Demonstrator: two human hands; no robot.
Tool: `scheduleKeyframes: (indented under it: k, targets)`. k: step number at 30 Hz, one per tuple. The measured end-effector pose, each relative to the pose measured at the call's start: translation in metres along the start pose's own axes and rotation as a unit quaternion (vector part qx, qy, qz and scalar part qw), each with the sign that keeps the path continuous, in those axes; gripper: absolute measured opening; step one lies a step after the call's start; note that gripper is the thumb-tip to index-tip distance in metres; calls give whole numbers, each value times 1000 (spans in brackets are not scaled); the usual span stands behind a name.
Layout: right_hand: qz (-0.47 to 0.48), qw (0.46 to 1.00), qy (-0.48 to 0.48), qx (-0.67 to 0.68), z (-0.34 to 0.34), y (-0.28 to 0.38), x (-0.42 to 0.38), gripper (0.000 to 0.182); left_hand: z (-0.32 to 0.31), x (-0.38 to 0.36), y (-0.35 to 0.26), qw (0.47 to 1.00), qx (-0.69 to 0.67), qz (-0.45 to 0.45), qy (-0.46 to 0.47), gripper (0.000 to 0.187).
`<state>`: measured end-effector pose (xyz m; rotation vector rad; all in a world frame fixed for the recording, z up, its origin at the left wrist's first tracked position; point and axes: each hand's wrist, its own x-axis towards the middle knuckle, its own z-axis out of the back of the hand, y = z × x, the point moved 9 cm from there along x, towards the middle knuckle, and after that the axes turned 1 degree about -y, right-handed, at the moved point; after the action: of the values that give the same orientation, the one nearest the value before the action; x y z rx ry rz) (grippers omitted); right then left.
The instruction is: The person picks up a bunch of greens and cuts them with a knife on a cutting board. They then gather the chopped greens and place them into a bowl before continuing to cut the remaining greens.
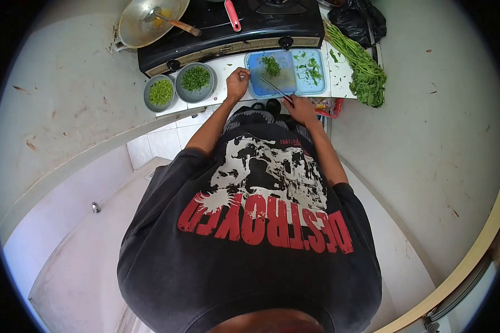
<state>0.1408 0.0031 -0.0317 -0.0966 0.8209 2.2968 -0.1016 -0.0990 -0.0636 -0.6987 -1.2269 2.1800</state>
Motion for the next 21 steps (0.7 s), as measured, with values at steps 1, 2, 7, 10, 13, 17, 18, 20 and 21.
scheduleKeyframes:
  k: [1, 2, 7, 10, 13, 17, 18, 20, 21]
  targets:
    - [-6, 1000, 7, -12, 0, 4, 4, 50, 4, 0, 1, 1000, -8, -7, -3, 14]
    - [-11, 1000, 13, -23, 0, 8, 8, 49, 9, 1, 2, 1000, -15, -14, -7, 13]
    - [-49, 998, 13, -36, -3, 5, 29, 51, 20, 1, 8, 999, -42, 7, 35, 16]
    - [-58, 998, -16, -37, 4, 4, 38, 52, 23, 3, 6, 996, -63, 5, 63, 15]
    - [-58, 997, -43, -22, 8, 9, 33, 51, 25, 0, -2, 995, -51, -22, 87, 12]
    - [-40, 997, -58, -17, 3, 26, 16, 50, 24, -1, -4, 992, -66, -29, 103, 13]
    - [-42, 998, -45, -26, -4, 27, 12, 50, 24, -1, 0, 991, -77, -24, 104, 13]
    - [-39, 998, -35, -42, -11, 30, 7, 49, 24, 1, 6, 989, -103, -17, 101, 14]
    - [-34, 997, -38, -49, -15, 30, 5, 49, 25, 2, 5, 989, -105, -11, 103, 14]
